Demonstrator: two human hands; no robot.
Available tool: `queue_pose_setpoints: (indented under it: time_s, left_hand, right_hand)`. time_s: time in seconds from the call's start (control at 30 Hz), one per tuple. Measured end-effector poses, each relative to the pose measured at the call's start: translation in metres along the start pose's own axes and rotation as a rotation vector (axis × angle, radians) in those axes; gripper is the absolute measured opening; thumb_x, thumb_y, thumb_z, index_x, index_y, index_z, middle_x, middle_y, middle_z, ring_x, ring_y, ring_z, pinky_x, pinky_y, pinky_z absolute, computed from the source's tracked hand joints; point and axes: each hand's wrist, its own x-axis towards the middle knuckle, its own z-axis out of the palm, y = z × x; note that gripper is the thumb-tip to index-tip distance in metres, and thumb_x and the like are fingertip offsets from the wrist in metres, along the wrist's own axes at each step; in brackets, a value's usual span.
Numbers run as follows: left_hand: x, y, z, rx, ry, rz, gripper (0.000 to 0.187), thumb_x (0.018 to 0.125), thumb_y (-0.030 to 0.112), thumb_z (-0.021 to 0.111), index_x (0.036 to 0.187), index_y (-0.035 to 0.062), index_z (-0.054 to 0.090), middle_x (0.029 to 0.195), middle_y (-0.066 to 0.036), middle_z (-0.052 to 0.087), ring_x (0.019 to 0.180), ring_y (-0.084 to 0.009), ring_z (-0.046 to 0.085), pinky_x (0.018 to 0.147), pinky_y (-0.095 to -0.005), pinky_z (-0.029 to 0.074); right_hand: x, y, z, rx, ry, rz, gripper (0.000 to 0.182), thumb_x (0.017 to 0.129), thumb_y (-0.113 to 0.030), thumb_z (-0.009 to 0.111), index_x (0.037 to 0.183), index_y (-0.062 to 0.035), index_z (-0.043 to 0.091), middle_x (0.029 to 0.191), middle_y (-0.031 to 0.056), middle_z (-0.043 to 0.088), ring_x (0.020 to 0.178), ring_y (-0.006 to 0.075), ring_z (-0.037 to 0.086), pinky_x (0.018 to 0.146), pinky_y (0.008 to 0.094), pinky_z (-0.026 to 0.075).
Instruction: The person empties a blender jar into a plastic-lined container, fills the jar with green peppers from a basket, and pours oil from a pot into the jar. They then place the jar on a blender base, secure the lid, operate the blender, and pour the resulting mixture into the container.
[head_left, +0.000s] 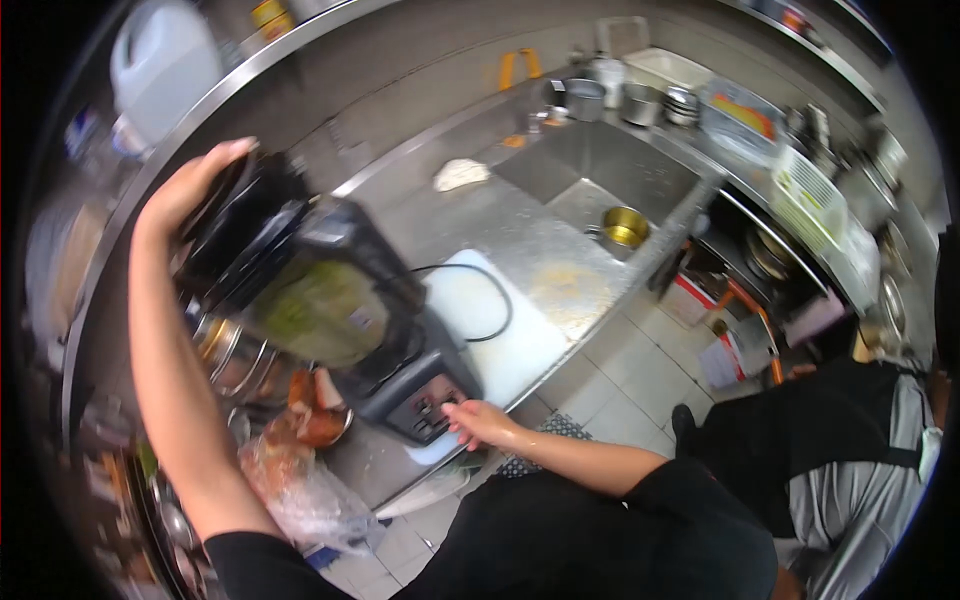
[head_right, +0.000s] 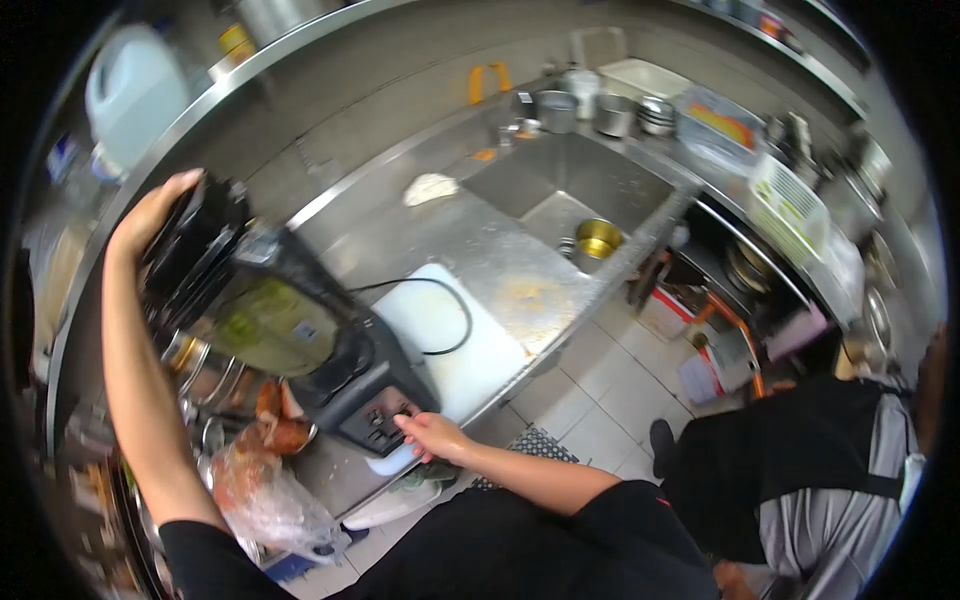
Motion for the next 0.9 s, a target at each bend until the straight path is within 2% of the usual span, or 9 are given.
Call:
queue_pose_setpoints:
  time_s: [0.07,0.1,0.13,0.2,0.5,0.67,0.73,0.77,0.9]
  left_hand:
    - [-0.004,-0.001,0.003,0.062,0.010,0.083,0.063,0.087,0.061,0.055,0.128,0.0138,0.064,0.113,-0.006,0.067,0.100,-0.0158,0.060,0.092,-0.0296,0.046]
    - [-0.007,0.002,0.003,0.099,0.005,0.040,0.069,0.083,0.067,0.056,0.122,0.0110,0.067,0.111,-0.009,0.067,0.099,-0.0184,0.061,0.092,-0.0308,0.047]
    - [-0.003,-0.001,0.000,0.113,0.066,-0.023,0.068,0.080,0.065,0.062,0.112,0.0045,0.069,0.098,-0.011,0.069,0.082,-0.0193,0.064,0.079,-0.0323,0.051]
    - [-0.026,0.015,0.009,0.202,0.091,0.011,0.078,0.075,0.073,0.060,0.111,0.0040,0.070,0.101,-0.015,0.069,0.085,-0.0222,0.065,0.079,-0.0352,0.052]
    - [-0.028,0.013,-0.001,0.208,-0.053,0.085,0.085,0.072,0.078,0.058,0.116,0.0067,0.069,0.110,-0.018,0.068,0.098,-0.0276,0.065,0.087,-0.0383,0.050]
    - [-0.031,0.013,-0.003,0.221,-0.061,0.159,0.085,0.070,0.080,0.058,0.115,0.0079,0.070,0.110,-0.019,0.068,0.098,-0.0283,0.066,0.087,-0.0389,0.051]
    - [-0.039,0.015,-0.005,0.248,-0.092,0.138,0.084,0.069,0.080,0.058,0.112,0.0091,0.071,0.107,-0.018,0.069,0.094,-0.0281,0.067,0.084,-0.0396,0.052]
    - [-0.020,0.006,-0.005,0.225,-0.101,0.181,0.084,0.069,0.081,0.058,0.111,0.0094,0.072,0.103,-0.016,0.070,0.090,-0.0277,0.068,0.081,-0.0398,0.053]
    - [-0.032,0.010,-0.004,0.254,-0.053,0.199,0.085,0.068,0.082,0.058,0.109,0.0091,0.073,0.100,-0.016,0.070,0.089,-0.0276,0.068,0.078,-0.0393,0.054]
  right_hand:
    - [0.002,-0.002,-0.002,0.000,-0.030,0.034,0.054,0.096,-0.051,0.052,0.104,0.0021,0.058,0.095,0.0097,0.064,0.072,0.0134,0.061,0.054,0.0260,0.053]
    - [0.000,-0.005,-0.001,-0.015,-0.036,0.042,0.054,0.097,-0.050,0.052,0.104,0.0024,0.058,0.095,0.0099,0.064,0.072,0.0134,0.061,0.055,0.0262,0.054]
    - [-0.001,-0.008,-0.002,-0.028,-0.033,0.046,0.053,0.097,-0.050,0.052,0.104,0.0027,0.058,0.094,0.0101,0.065,0.072,0.0135,0.061,0.055,0.0265,0.054]
    - [0.001,-0.008,0.001,-0.041,-0.048,0.037,0.052,0.097,-0.048,0.052,0.103,0.0031,0.059,0.094,0.0103,0.065,0.071,0.0140,0.061,0.055,0.0273,0.055]
    - [0.001,0.004,0.013,0.105,0.127,0.017,0.052,0.096,-0.047,0.056,0.103,0.0041,0.060,0.091,0.0130,0.067,0.068,0.0170,0.065,0.053,0.0283,0.055]
    - [0.001,0.005,0.015,0.112,0.147,0.001,0.052,0.096,-0.047,0.056,0.103,0.0043,0.060,0.091,0.0137,0.067,0.068,0.0173,0.065,0.054,0.0288,0.055]
    - [-0.002,0.004,0.017,0.115,0.148,0.007,0.051,0.096,-0.046,0.056,0.103,0.0043,0.060,0.091,0.0137,0.067,0.068,0.0172,0.065,0.054,0.0288,0.055]
    - [-0.003,0.003,0.017,0.116,0.150,0.009,0.051,0.096,-0.046,0.056,0.102,0.0042,0.060,0.091,0.0136,0.067,0.069,0.0171,0.065,0.054,0.0287,0.055]
    - [-0.003,0.002,0.017,0.129,0.140,0.001,0.049,0.096,-0.045,0.056,0.101,0.0039,0.060,0.090,0.0131,0.067,0.069,0.0171,0.065,0.055,0.0285,0.056]
